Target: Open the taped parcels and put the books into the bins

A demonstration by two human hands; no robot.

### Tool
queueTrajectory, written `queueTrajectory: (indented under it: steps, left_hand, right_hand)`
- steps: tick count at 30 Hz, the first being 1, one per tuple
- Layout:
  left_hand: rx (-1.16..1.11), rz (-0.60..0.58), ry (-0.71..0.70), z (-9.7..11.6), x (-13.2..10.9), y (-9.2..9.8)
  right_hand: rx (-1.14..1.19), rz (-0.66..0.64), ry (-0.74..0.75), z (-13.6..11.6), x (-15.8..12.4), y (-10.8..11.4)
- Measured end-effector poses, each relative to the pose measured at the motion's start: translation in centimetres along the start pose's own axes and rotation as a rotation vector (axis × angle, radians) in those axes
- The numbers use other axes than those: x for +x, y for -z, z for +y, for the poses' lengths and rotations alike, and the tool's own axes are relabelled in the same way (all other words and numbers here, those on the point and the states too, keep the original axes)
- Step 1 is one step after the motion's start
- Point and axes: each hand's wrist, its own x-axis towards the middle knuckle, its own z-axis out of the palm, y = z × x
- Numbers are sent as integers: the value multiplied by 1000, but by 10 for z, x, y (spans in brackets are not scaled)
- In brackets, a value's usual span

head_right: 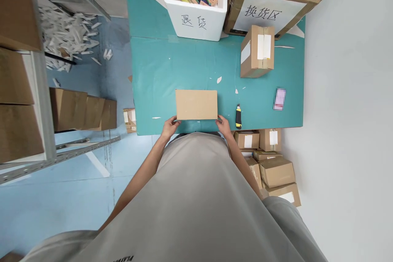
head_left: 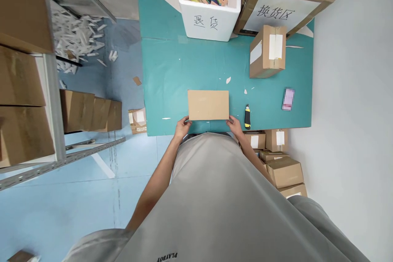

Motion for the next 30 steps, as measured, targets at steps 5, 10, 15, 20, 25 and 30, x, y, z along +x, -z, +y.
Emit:
queueTrajectory:
  steps: [5,10,15,20,25,30]
  left_hand:
    - [15,22,-38,17,3,4]
    - [33,128,-243,54,1,18]
    - [26,196,-277,75,0,21]
    - [-21,197,-158,55,3,18]
    - [-87,143,-21,20,6,25]
    - [-2,112,21,2,4,18]
  right_hand:
    - [28,49,45,-15,9,11]
    - [103,164,134,-47,20,22]
    - [54,167,151,-67,29,25]
    - [82,71,28,-44,29,20]
    - [76,42,-85,-14,17,22]
    - [57,-19,-103,-7,10,10]
